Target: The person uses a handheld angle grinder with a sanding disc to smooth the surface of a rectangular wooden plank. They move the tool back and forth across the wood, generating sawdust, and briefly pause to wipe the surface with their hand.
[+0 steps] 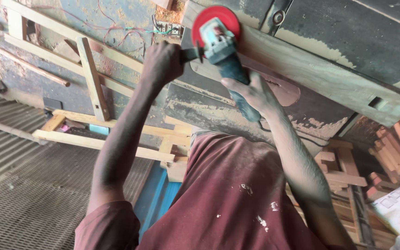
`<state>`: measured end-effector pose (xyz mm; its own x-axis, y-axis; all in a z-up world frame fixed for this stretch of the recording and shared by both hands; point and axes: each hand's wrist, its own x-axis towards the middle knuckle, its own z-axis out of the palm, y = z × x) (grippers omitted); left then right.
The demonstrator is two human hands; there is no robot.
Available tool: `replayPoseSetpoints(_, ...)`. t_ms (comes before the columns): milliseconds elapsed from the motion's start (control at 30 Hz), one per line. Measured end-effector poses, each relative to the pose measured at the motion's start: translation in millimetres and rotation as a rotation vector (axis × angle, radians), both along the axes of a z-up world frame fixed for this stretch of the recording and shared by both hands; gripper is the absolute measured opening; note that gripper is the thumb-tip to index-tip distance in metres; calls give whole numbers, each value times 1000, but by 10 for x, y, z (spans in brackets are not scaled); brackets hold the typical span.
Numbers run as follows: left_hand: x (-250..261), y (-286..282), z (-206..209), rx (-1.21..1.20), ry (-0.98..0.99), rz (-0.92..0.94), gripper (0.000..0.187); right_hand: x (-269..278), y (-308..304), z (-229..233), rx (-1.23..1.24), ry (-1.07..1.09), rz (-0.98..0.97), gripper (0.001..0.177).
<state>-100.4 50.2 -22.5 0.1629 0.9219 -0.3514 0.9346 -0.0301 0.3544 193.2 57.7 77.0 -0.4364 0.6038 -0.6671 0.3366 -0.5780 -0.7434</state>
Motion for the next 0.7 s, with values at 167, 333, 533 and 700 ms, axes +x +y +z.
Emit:
replayPoseSetpoints(167, 44, 1, 171, 188, -47, -87, 10, -2, -46, 125, -13, -55, -40, 53)
replayPoseSetpoints(333, 1058, -52, 83, 21, -84, -312, 13, 920, -649, 206, -51, -55, -253, 43)
replayPoseSetpoints(533, 3005, -197, 72, -144, -298, -448, 11, 2477, -1436, 235, -146, -11, -575, 42)
replayPoseSetpoints(700, 4232, -363, 207, 161, -408, -475, 13, 3466, -1890, 293, -205, -230, -776, 47)
